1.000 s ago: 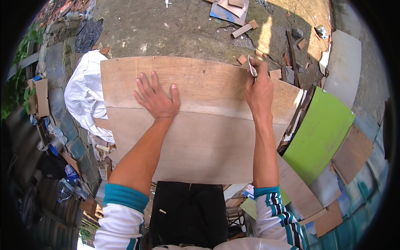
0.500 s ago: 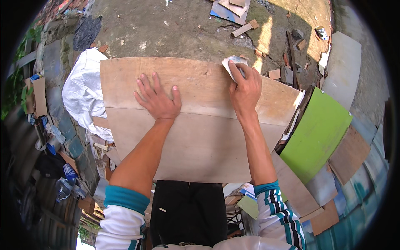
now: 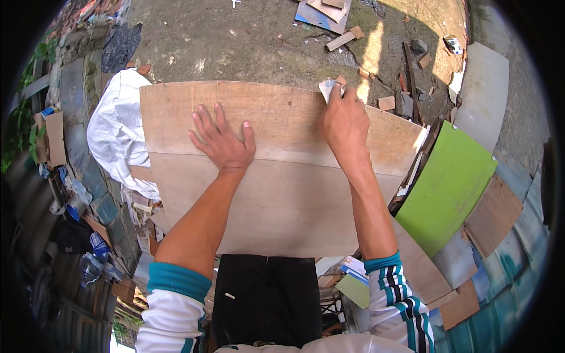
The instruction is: The person sands a large rectangular wooden board using a sanding block. They move the block across the surface in back-and-forth motions, occasionally repositioning the board and adjusting their grip to cover different areas.
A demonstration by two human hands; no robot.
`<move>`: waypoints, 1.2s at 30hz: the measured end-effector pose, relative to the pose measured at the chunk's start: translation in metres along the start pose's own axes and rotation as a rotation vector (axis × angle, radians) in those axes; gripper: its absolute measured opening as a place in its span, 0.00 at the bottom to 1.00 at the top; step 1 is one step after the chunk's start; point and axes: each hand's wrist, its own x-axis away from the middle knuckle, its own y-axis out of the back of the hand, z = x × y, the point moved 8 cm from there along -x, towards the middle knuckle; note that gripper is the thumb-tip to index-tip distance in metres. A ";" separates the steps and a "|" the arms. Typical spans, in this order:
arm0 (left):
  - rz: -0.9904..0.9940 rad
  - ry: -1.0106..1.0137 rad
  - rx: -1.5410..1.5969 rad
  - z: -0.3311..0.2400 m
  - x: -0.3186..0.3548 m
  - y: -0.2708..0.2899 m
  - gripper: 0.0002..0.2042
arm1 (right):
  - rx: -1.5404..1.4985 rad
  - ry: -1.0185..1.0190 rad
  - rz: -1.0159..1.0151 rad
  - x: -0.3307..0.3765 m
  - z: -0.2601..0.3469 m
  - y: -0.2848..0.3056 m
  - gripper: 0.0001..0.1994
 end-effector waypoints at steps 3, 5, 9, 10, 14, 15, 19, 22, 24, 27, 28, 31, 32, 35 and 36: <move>0.001 0.000 0.006 -0.003 -0.001 0.000 0.39 | 0.027 0.066 -0.095 0.006 0.007 -0.002 0.22; 0.004 0.002 0.007 -0.003 -0.002 0.000 0.39 | 0.047 0.104 -0.198 0.015 0.010 -0.009 0.22; 0.009 0.003 0.002 -0.002 -0.001 -0.001 0.39 | -0.037 0.071 -0.338 0.020 0.014 -0.011 0.20; 0.004 0.000 -0.002 -0.001 -0.001 -0.001 0.39 | -0.089 0.049 -0.360 0.017 0.017 -0.012 0.19; 0.011 -0.005 -0.004 -0.004 -0.001 0.000 0.40 | -0.323 0.029 -0.270 -0.022 0.043 -0.014 0.16; 0.012 -0.008 -0.006 -0.005 -0.001 0.000 0.40 | -0.348 0.062 -0.307 -0.016 0.041 -0.014 0.16; 0.015 -0.009 -0.014 -0.003 0.000 -0.001 0.40 | -0.309 0.138 -0.391 0.004 0.037 -0.005 0.17; 0.011 -0.002 -0.002 -0.002 0.000 -0.001 0.40 | -0.405 0.009 -0.061 -0.021 0.038 -0.006 0.17; 0.004 -0.005 0.015 -0.005 -0.002 0.001 0.39 | -0.465 -0.017 0.021 -0.028 0.038 -0.014 0.17; -0.009 -0.003 0.023 -0.005 -0.001 0.002 0.39 | -0.424 0.117 -0.204 -0.011 0.046 -0.021 0.18; -0.012 0.006 0.014 -0.002 0.000 0.002 0.39 | -0.388 0.160 -0.259 0.009 0.051 -0.017 0.18; -0.010 0.012 0.027 -0.002 0.000 0.001 0.38 | -0.265 0.197 -0.344 0.024 0.065 -0.016 0.19; -0.009 0.014 0.033 -0.002 0.000 0.001 0.38 | -0.225 0.198 -0.359 0.025 0.073 -0.017 0.19; -0.028 0.025 0.058 -0.002 -0.005 0.004 0.38 | -0.323 0.202 -0.404 -0.017 0.093 -0.017 0.21; -0.033 0.026 0.057 -0.002 -0.003 0.004 0.37 | -0.340 0.208 -0.369 -0.015 0.095 -0.019 0.21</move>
